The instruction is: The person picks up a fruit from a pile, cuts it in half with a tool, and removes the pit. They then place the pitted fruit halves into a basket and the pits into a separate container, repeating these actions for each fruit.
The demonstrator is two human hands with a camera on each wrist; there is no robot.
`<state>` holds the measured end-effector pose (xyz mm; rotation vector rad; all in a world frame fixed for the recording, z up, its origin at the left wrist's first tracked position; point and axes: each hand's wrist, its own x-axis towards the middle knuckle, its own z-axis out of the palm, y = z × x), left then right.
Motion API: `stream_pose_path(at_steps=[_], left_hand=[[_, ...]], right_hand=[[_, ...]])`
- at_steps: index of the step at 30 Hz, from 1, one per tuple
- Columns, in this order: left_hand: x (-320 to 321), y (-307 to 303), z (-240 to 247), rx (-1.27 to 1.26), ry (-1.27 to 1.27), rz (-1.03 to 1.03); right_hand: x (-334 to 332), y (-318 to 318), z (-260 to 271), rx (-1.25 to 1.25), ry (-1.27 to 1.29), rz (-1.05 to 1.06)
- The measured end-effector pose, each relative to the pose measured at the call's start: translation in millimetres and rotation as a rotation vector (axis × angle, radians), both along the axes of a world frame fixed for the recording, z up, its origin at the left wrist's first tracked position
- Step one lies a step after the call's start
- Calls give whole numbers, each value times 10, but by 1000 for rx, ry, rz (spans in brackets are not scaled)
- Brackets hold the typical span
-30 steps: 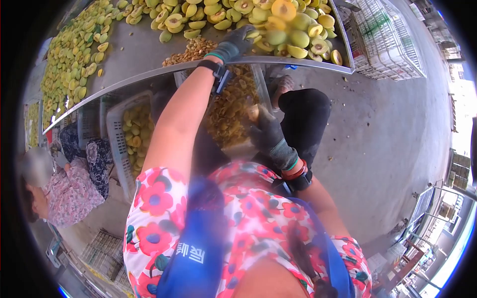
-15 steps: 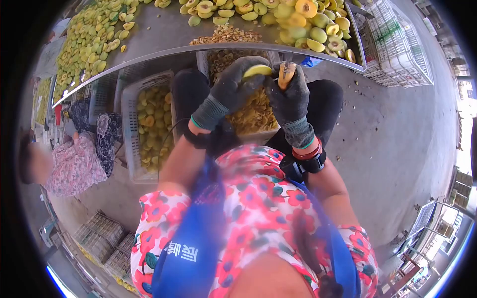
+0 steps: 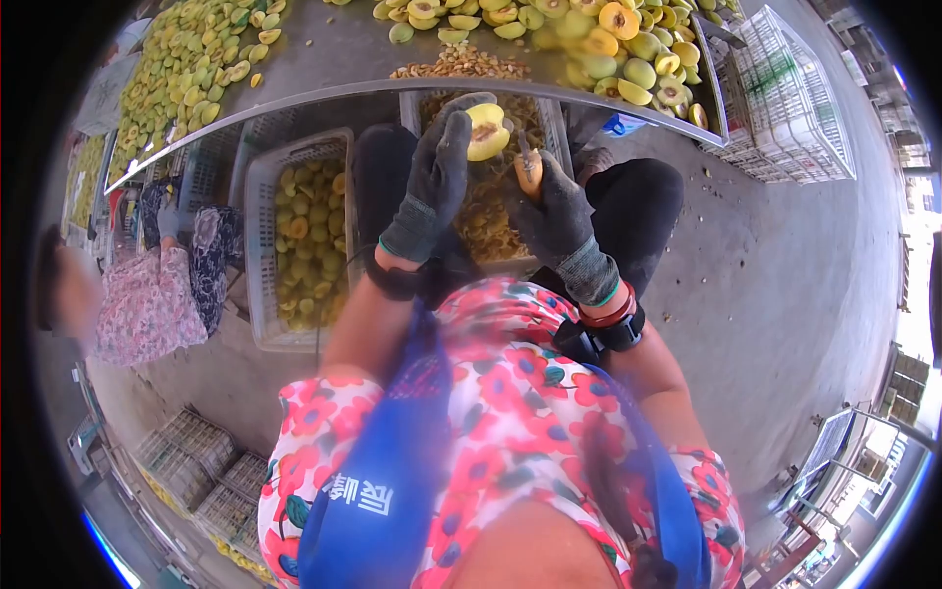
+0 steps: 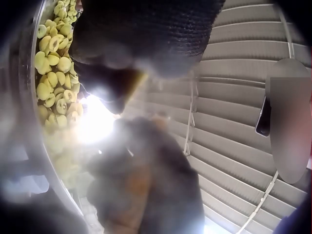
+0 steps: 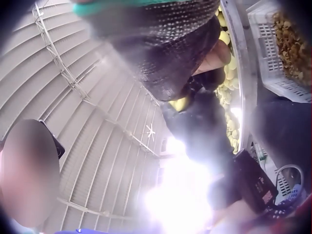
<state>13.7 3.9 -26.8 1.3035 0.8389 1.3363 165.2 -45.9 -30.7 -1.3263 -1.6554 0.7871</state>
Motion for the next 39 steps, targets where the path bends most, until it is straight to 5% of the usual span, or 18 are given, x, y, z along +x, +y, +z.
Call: stream_pose_path(at_steps=[5, 8, 13, 18, 23, 26, 29, 33, 36, 39], left_hand=[[59, -38, -52, 55, 65, -9], [122, -13, -136, 118, 89, 15], [202, 15, -187, 190, 168, 101], [203, 11, -140, 212, 228, 108], [101, 54, -148, 141, 142, -30], [116, 80, -178, 128, 156, -40], [98, 108, -251, 242, 208, -18], [36, 60, -139, 253, 188, -138], [-42, 60, -84, 62, 74, -356], [-37, -34, 56, -188, -23, -216]], right_hand=[[-64, 29, -65, -190, 99, 32], [-67, 61, -219, -48, 83, 23], [-69, 30, -41, -367, 548, 171], [-110, 16, -4, -403, 574, 222], [74, 37, 97, -877, 1060, 472], [-19, -19, 213, -615, 738, 356], [-28, -20, 223, -713, 738, 333], [150, 3, 158, -995, 1057, 609], [138, 23, 171, -1046, 1058, 649], [44, -1, 114, -980, 995, 675]])
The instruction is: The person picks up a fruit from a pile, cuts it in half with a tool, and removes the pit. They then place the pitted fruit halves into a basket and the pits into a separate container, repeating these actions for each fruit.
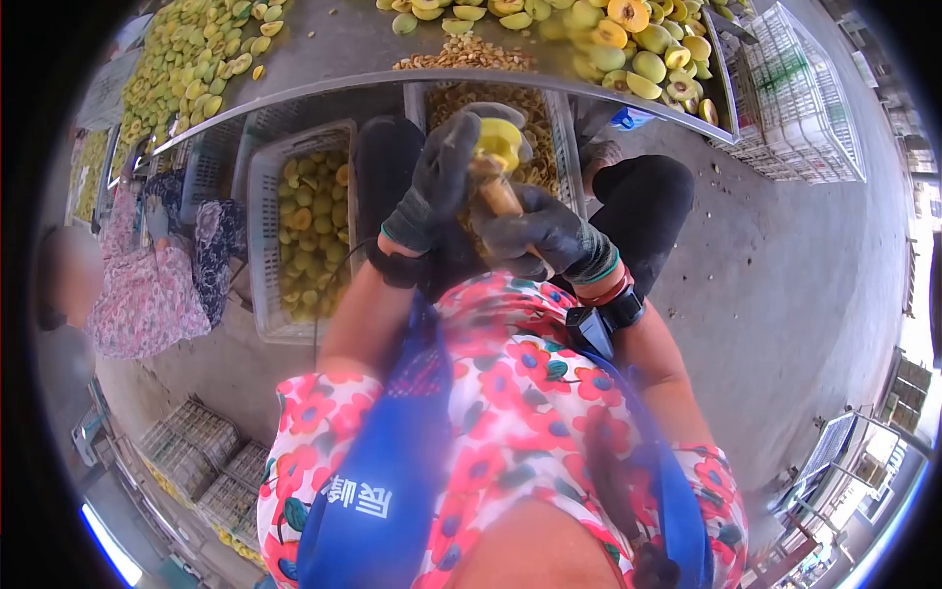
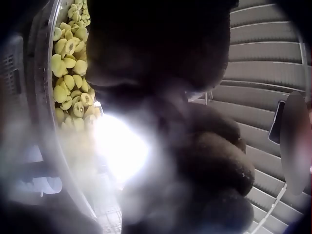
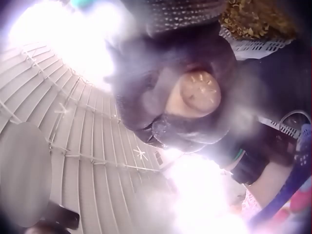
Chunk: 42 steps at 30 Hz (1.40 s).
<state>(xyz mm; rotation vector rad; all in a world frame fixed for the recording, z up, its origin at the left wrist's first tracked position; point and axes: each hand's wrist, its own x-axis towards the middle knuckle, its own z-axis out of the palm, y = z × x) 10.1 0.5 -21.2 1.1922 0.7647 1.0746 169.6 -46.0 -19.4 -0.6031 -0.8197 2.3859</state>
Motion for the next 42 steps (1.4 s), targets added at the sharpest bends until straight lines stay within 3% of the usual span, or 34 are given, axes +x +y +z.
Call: stream_pose_path(at_steps=[2, 5, 6, 7, 8, 9, 10, 13, 14, 16, 18, 19, 20, 22, 25, 30, 33, 34, 37, 41, 42], left_hand=[[-61, -53, 103, 168, 132, 216], [-455, 55, 93, 307, 368, 494], [-711, 141, -60, 246, 388, 615], [-1183, 255, -252, 764, 1056, 697], [-1750, 349, -410, 1162, 1409, 731], [-1835, 243, -232, 640, 1500, 811], [-1917, 105, -37, 111, 1531, 857], [-2512, 116, -181, 288, 2025, 942], [-2482, 172, -208, 346, 1833, 913], [-1840, 384, 9, 441, 1446, 847], [-1397, 702, -221, 518, 1220, 643], [-1038, 852, -249, 515, 1240, 501], [-754, 994, -361, 709, 1092, 393], [-153, 1398, -583, 652, 1180, 213], [622, 1895, -950, 546, 1266, -31], [1467, 2259, -1072, 294, 1435, -125], [1699, 2699, -1935, 493, 1227, -53], [1684, 2545, -1577, 333, 1276, -125], [1638, 2456, -1487, 187, 1302, -29], [1336, 2323, -1371, 484, 1027, 29], [1233, 2288, -1338, 527, 933, 30]], right_hand=[[-56, -6, -19, 130, -62, 59], [-206, -17, -385, 548, -417, -272], [-217, 10, -349, 997, -754, -466], [-172, 50, -455, 994, -952, -306], [-124, 107, -672, 980, -1140, -139], [-90, 125, -847, 953, -1320, 35], [-58, 122, -893, 966, -1348, 55], [-24, 143, -925, 925, -1308, -101], [-25, 154, -992, 976, -1308, -146], [-24, 205, -1146, 1080, -1305, -234], [-29, 159, -992, 1066, -1242, -427], [-19, 161, -936, 1059, -1209, -524], [-1, 188, -987, 1030, -1260, -459], [56, 202, -1144, 956, -1361, -328], [223, 242, -1128, 767, -1467, 220], [382, 238, -981, 667, -1450, 159], [455, 215, -1027, 639, -1443, 84], [470, 208, -1031, 628, -1425, 53], [474, 217, -1035, 619, -1388, -20], [374, 215, -982, 660, -1392, -168], [347, 191, -974, 714, -1402, -289]])
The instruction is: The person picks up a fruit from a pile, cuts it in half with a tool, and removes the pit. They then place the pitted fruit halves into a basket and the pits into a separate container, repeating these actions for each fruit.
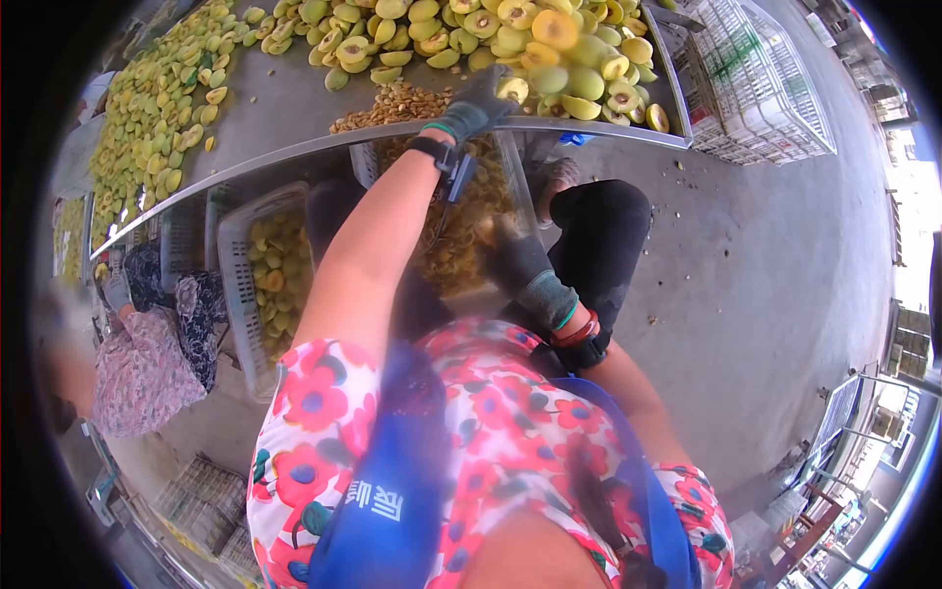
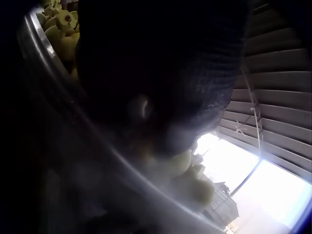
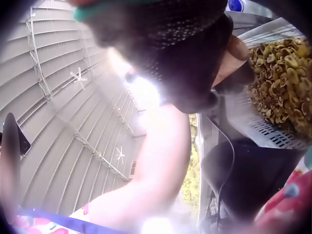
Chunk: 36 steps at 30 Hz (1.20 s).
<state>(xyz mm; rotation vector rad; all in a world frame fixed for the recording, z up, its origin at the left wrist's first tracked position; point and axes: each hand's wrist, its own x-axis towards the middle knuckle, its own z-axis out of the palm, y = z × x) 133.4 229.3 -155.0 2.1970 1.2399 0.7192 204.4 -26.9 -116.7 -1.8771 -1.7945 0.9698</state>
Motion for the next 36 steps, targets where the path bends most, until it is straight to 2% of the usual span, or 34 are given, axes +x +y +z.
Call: stream_pose_path(at_steps=[2, 5, 8, 12, 15, 18, 24, 27, 33, 36], left_hand=[[-242, -269, 340, 21, -142, -107], [-579, -543, 455, -322, -515, -122], [-781, -921, 801, -293, -586, -136], [-946, -1525, 1276, -379, -644, -92], [-957, -1824, 1483, -454, -753, -39], [-973, -1960, 1357, -345, -815, -58], [-905, -2066, 1232, 110, -624, -17], [-850, -2124, 1223, 218, -625, -3], [-877, -2108, 1243, 179, -737, -34], [-896, -2141, 1398, 205, -698, -30]], right_hand=[[-56, -49, 9, 221, 13, -106], [33, 3, -273, 176, -141, 168], [-97, 4, -144, 300, -79, 36], [-150, -2, 504, 491, 217, -59], [-160, -12, 600, 588, 259, -64], [-185, 30, 702, 594, 300, -36], [-261, -28, 687, 515, 214, -80], [-272, -36, 612, 515, 282, -46], [-245, -52, 748, 313, 548, 20], [-309, -13, 804, 578, 788, 9]])
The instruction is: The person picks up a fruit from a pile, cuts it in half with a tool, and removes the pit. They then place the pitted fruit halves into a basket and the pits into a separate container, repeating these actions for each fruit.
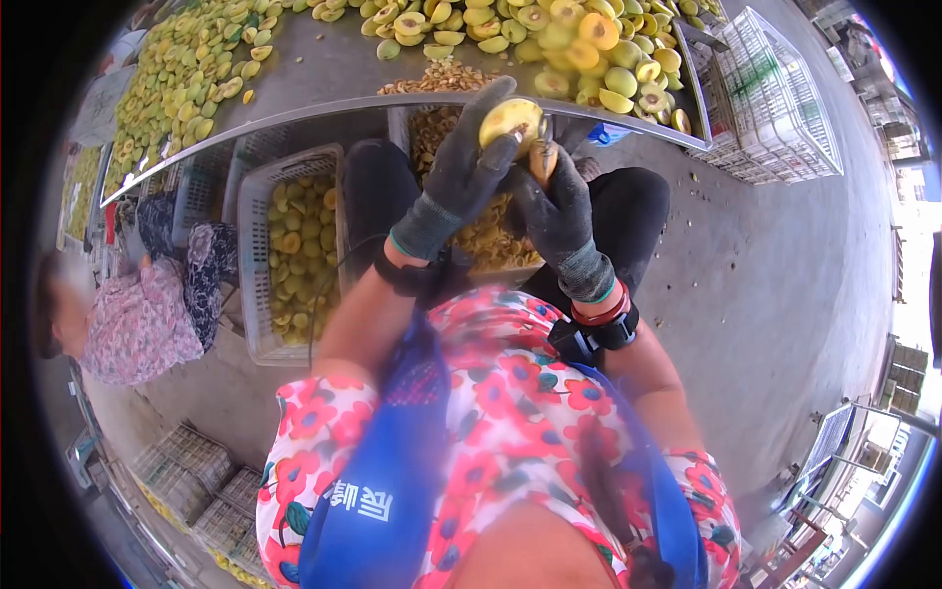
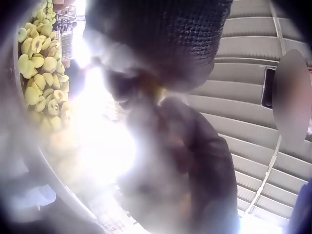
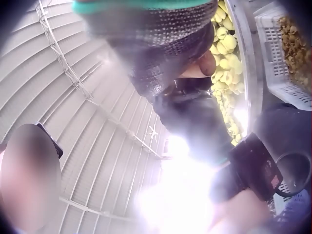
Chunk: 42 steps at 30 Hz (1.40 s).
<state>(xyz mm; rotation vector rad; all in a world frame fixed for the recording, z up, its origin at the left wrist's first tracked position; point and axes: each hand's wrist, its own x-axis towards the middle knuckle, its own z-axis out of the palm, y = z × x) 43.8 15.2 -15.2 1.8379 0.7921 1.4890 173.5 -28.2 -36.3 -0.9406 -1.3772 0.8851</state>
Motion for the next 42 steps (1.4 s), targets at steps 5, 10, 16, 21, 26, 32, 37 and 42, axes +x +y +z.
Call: stream_pose_path(at_steps=[5, 10, 16, 21, 26, 32, 37, 42], left_hand=[[-137, -29, 38, -100, 155, -26], [-151, -2, -17, -66, 61, 70], [-114, -101, 124, -233, -129, -86], [-52, -159, 98, -291, -196, -50], [-15, -142, -45, -159, -105, 48], [66, -183, -152, -180, -264, -29], [28, -163, -127, -164, -224, -73], [39, -193, -121, -121, -265, -119]], right_hand=[[117, 19, 165, -104, -134, -132], [55, -95, 118, -156, -185, -50], [-33, -152, 0, -277, -134, 75], [-80, -179, 49, -300, -188, 32], [-148, -192, 44, -164, -269, -125], [-161, -165, -45, -129, -99, 21], [-143, -167, 75, -300, -18, 98], [-181, -232, 136, -163, -13, 89]])
